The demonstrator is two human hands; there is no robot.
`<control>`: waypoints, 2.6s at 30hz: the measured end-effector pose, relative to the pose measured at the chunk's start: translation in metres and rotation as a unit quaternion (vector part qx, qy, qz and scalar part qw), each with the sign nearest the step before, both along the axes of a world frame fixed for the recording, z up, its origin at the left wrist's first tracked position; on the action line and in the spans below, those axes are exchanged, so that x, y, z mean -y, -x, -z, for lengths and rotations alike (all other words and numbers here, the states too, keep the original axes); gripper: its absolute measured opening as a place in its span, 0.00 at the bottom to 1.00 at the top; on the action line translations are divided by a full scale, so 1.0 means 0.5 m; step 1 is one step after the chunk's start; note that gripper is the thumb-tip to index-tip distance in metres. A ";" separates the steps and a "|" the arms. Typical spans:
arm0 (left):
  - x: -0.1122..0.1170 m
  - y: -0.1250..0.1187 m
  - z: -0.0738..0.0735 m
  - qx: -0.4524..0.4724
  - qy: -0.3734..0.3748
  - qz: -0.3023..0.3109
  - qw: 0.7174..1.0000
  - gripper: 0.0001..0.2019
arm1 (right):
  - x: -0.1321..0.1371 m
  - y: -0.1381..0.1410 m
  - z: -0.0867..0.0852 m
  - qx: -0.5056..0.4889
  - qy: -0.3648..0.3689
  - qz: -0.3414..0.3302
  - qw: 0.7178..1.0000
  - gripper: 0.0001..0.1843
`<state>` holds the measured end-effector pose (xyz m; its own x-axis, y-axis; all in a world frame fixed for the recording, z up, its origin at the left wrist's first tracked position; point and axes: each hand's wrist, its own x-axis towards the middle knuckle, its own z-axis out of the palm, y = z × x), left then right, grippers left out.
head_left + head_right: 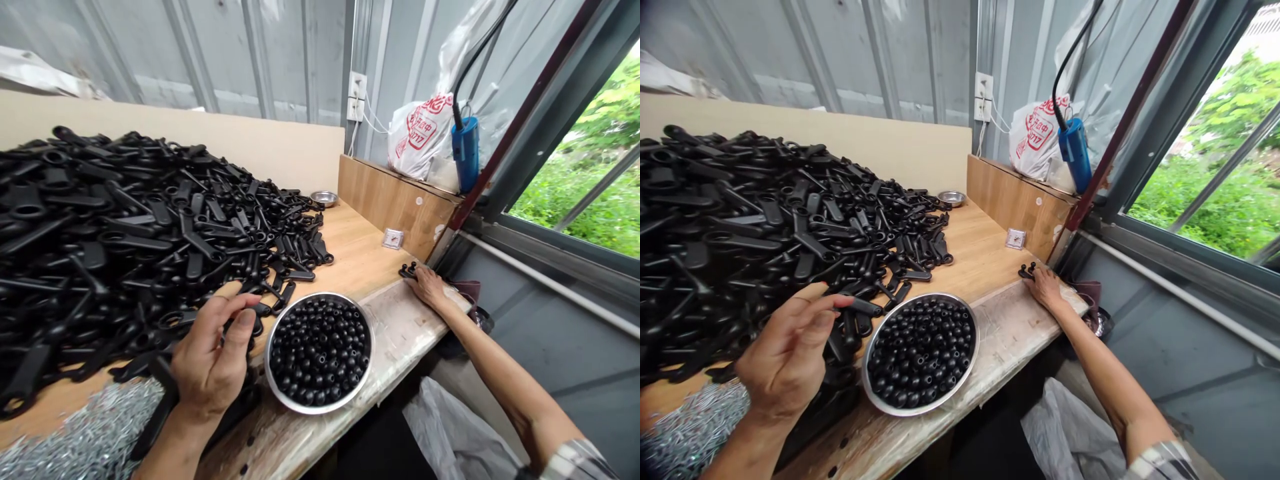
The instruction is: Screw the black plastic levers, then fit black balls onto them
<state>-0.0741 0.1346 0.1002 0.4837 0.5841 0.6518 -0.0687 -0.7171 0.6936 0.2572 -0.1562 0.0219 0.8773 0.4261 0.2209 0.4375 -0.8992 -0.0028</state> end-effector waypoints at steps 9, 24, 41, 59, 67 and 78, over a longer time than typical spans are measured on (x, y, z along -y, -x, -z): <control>0.008 0.000 -0.005 -0.018 -0.022 -0.019 0.999 0.16 | -0.094 -0.103 0.002 0.030 -0.032 0.018 0.999 0.17; -0.048 -0.043 0.020 -0.493 -0.151 0.072 0.854 0.19 | -0.221 0.121 -0.110 -0.137 -0.235 -0.295 0.916 0.16; -0.048 -0.040 0.050 -0.577 -0.201 -0.059 0.789 0.14 | -0.330 0.331 -0.194 -0.236 0.086 -0.584 0.772 0.07; -0.105 -0.047 0.057 -0.299 -0.065 -0.221 0.926 0.15 | -0.349 0.308 -0.165 -0.545 -0.373 -0.418 0.624 0.14; -0.059 -0.030 -0.003 0.002 0.171 -0.098 0.980 0.22 | -0.349 0.306 -0.163 -0.492 -0.482 -0.416 0.594 0.09; 0.015 -0.032 -0.003 -0.044 -0.054 0.021 0.997 0.14 | -0.345 0.313 -0.161 -0.545 -0.475 -0.444 0.530 0.07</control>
<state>-0.0582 0.1272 0.1019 0.5651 0.4910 0.6630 -0.0429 -0.7850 0.6179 0.1010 0.0162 0.1027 0.2507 0.9283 0.2746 -0.0389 0.2931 -0.9553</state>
